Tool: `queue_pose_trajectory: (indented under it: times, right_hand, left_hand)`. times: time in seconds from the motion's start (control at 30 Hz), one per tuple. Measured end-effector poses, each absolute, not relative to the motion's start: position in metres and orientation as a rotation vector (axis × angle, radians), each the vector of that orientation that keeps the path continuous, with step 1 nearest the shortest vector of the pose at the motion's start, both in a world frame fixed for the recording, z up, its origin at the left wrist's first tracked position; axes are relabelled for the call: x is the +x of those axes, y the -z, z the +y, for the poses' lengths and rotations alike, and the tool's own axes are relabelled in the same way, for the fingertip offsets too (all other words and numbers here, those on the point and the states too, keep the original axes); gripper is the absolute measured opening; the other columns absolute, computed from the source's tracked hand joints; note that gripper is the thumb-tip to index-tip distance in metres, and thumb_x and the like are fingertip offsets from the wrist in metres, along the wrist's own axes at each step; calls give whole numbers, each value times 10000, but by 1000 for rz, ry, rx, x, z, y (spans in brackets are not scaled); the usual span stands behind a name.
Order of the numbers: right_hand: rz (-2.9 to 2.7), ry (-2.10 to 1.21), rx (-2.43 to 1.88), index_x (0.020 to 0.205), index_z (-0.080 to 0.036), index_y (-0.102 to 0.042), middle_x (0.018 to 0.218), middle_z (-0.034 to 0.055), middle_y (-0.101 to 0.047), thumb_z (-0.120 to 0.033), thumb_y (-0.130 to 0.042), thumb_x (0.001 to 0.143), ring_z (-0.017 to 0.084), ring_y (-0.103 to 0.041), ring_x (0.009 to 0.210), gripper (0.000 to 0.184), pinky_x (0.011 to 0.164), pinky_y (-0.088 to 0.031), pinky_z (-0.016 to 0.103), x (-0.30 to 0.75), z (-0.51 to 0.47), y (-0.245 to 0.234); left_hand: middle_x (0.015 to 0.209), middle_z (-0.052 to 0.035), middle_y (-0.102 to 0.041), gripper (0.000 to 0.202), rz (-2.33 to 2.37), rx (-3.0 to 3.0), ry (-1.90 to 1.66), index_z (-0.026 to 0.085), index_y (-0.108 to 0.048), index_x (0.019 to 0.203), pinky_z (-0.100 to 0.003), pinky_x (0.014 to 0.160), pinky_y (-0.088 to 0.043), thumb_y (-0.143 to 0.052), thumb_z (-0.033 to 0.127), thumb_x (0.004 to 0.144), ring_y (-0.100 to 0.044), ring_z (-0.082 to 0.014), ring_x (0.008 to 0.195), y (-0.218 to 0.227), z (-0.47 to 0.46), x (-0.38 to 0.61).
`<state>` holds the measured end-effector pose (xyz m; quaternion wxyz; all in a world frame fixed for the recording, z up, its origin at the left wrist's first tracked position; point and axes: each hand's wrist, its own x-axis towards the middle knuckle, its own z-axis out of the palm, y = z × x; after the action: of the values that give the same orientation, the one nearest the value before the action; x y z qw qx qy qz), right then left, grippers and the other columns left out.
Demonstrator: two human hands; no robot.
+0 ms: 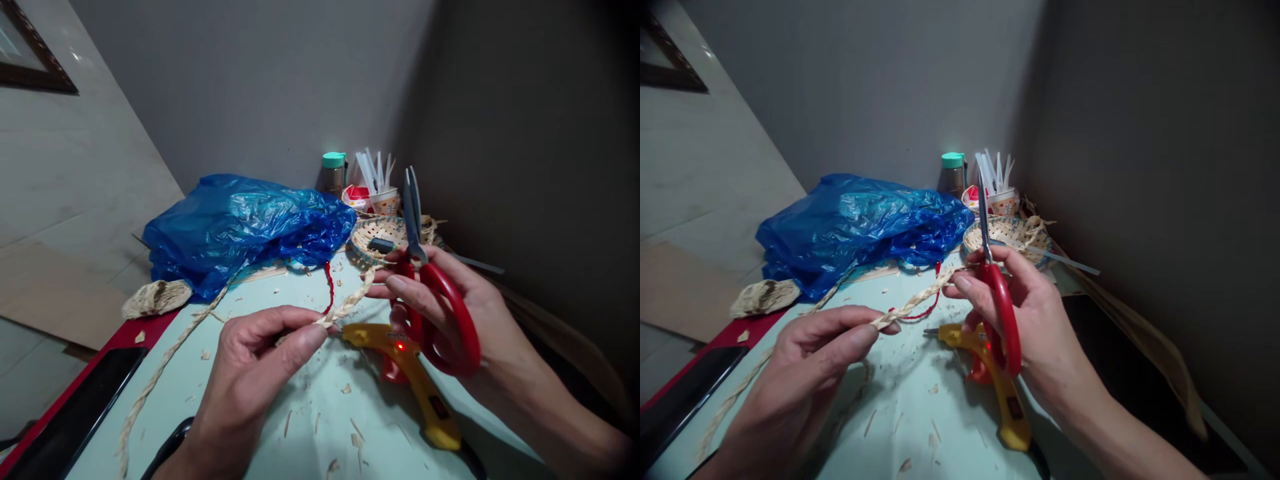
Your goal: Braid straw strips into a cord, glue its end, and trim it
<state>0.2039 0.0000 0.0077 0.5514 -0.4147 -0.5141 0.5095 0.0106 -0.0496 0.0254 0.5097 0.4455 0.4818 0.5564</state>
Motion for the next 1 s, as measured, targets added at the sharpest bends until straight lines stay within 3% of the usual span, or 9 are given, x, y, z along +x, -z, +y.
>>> queue_pose_trajectory:
  times: [0.1, 0.27, 0.37, 0.53, 0.73, 0.83, 1.0]
  right_hand:
    - [-1151, -1238, -974, 985, -270, -639, 870, -23, -708, -375, -792, 739, 104, -661, 547, 308, 477, -568, 183, 203, 0, -9]
    - [-1045, -1291, -959, 977, -269, -632, 898, 1, -705, -361, -811, 723, 178, -714, 826, 324, 506, -538, 139, 201, 3, -14]
    - [-1021, -1296, -914, 996, -263, -616, 906, 8, -698, -360, -793, 744, 150, -694, 770, 322, 505, -526, 140, 203, 6, -12]
    - [-975, -1291, -870, 1020, -267, -600, 866, -4, -667, -332, -799, 734, 107, -626, 660, 354, 505, -511, 157, 206, 7, -9]
    - [-994, -1261, -859, 991, -271, -623, 782, -32, -588, -304, -793, 729, 86, -522, 576, 314, 476, -456, 182, 205, 1, -13]
    - [-1036, -1222, -888, 1009, -282, -621, 752, -37, -577, -323, -788, 739, 85, -500, 572, 321, 472, -430, 179, 204, -1, -13]
    - [-1080, -1220, -876, 989, -280, -608, 760, -40, -585, -345, -789, 741, 84, -502, 570, 314, 464, -415, 182, 202, -2, -11]
  left_hand:
    - [830, -3, -768, 68, 1154, 1117, -1354, 277, -810, 781, -235, 655, -475, -765, 269, 731, -651, -159, 729, -25, -51, 10]
    - [948, -8, -770, 119, 1199, 1176, -1341, 308, -813, 839, -238, 732, -469, -733, 274, 758, -655, -191, 910, -24, -53, 7]
    - [910, -21, -763, 146, 1272, 1228, -1327, 314, -812, 853, -257, 786, -461, -716, 266, 755, -626, -223, 1010, -24, -54, 4]
    - [728, -23, -675, 201, 1282, 1635, -1143, 255, -799, 827, -252, 628, -446, -599, 237, 839, -610, -162, 698, -23, -50, 2]
    - [908, -41, -750, 207, 1391, 2060, -1060, 230, -765, 894, -223, 676, -503, -569, 186, 845, -676, -188, 862, -18, -45, 7]
    - [821, -10, -760, 155, 1380, 2083, -1058, 244, -771, 887, -203, 662, -515, -621, 239, 845, -690, -158, 774, -18, -44, 9]
    - [753, 35, -759, 158, 1372, 2112, -1084, 234, -750, 887, -162, 641, -520, -604, 179, 859, -688, -103, 654, -15, -42, 7]
